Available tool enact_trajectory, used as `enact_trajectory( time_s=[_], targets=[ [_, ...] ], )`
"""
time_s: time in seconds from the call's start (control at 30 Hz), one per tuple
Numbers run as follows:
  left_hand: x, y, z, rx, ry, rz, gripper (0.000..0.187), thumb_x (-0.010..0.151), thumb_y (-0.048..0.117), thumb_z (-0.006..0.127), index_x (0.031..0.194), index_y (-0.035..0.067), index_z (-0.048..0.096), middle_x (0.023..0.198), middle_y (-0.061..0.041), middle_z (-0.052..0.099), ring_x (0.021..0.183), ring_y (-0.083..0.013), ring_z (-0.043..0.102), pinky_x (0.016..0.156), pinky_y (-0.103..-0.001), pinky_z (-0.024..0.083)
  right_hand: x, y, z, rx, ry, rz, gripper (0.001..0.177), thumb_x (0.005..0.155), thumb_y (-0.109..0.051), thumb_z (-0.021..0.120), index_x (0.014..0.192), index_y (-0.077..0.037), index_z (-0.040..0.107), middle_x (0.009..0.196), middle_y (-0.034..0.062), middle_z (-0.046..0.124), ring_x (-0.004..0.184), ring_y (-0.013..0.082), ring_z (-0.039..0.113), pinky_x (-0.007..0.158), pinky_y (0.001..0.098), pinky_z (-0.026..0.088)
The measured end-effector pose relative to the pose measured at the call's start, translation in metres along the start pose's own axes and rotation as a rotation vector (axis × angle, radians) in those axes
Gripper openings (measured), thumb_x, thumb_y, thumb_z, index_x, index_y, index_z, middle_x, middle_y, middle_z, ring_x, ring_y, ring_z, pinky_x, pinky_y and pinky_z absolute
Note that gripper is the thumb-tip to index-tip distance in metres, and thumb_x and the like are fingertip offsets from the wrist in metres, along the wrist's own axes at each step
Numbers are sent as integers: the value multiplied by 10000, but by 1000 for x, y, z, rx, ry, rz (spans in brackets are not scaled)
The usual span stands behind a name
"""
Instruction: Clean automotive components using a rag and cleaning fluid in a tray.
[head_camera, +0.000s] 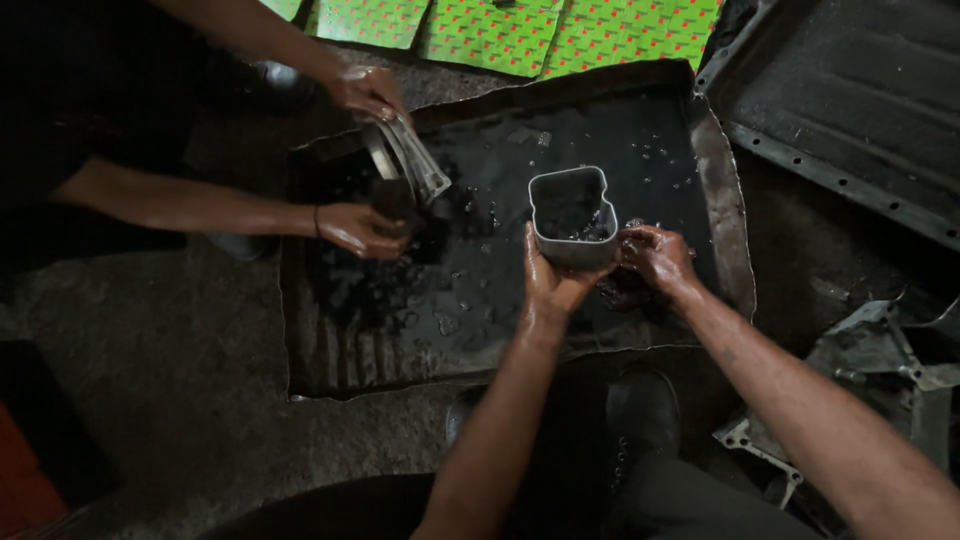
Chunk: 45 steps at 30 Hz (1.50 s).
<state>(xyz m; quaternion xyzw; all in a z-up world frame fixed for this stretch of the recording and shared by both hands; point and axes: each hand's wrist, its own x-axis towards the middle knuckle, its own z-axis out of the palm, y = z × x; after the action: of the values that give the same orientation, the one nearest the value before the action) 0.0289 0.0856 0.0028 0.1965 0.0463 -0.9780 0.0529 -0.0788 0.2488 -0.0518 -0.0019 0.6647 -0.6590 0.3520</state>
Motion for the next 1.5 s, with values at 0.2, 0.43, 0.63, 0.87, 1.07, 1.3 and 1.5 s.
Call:
enact_trajectory(
  time_s=[0.2,0.43,0.63,0.87,1.07,1.3,1.5],
  targets=[
    [-10,6,7,-28,5,-1,753,986,704,484,1505,159,476,1477,-216,508,1296,-452,528,989,-691,492,-5,-3,4,-135,-43,-109,219,942,49,616,1132,31,723,1123,135,745,1005,197,738,888,326,641],
    [-16,10,-6,-24,-18,15,694,1012,646,510,1483,137,503,1433,-198,555,1265,-421,560,991,-663,497,2,7,1,-195,-56,-103,221,945,22,640,1151,9,718,1117,124,734,1010,203,722,893,320,623],
    [-33,21,9,68,-46,152,703,990,656,550,1483,159,483,1430,-172,549,1262,-388,569,1013,-650,489,-4,1,4,-113,-64,-86,219,1029,-16,544,1212,8,663,1100,137,748,989,200,744,862,318,627],
    [-35,26,30,306,99,139,852,924,743,494,1536,152,436,1495,-204,508,1321,-387,548,1031,-650,486,-48,-78,38,-60,70,30,232,1037,-108,530,1203,-33,673,1060,131,748,915,219,743,809,349,629],
    [-34,31,51,568,125,143,755,921,685,507,1466,162,501,1407,-129,575,1244,-319,592,956,-586,542,2,-30,28,368,30,303,279,1074,-244,480,1159,-73,683,963,84,695,904,238,713,850,422,611],
    [-31,35,55,798,53,313,504,997,389,719,1332,27,617,1155,-93,708,1022,-218,675,918,-445,574,-18,-59,56,593,-109,312,338,1068,-185,402,1265,15,589,1184,169,693,1090,274,690,1010,400,564],
    [-55,16,119,1323,164,426,582,864,367,762,1320,36,620,1158,-142,731,1050,-245,710,942,-402,590,-59,-97,60,53,-242,-118,452,892,-153,553,1312,14,562,1296,157,661,1218,269,651,1048,401,555]
  ],
)
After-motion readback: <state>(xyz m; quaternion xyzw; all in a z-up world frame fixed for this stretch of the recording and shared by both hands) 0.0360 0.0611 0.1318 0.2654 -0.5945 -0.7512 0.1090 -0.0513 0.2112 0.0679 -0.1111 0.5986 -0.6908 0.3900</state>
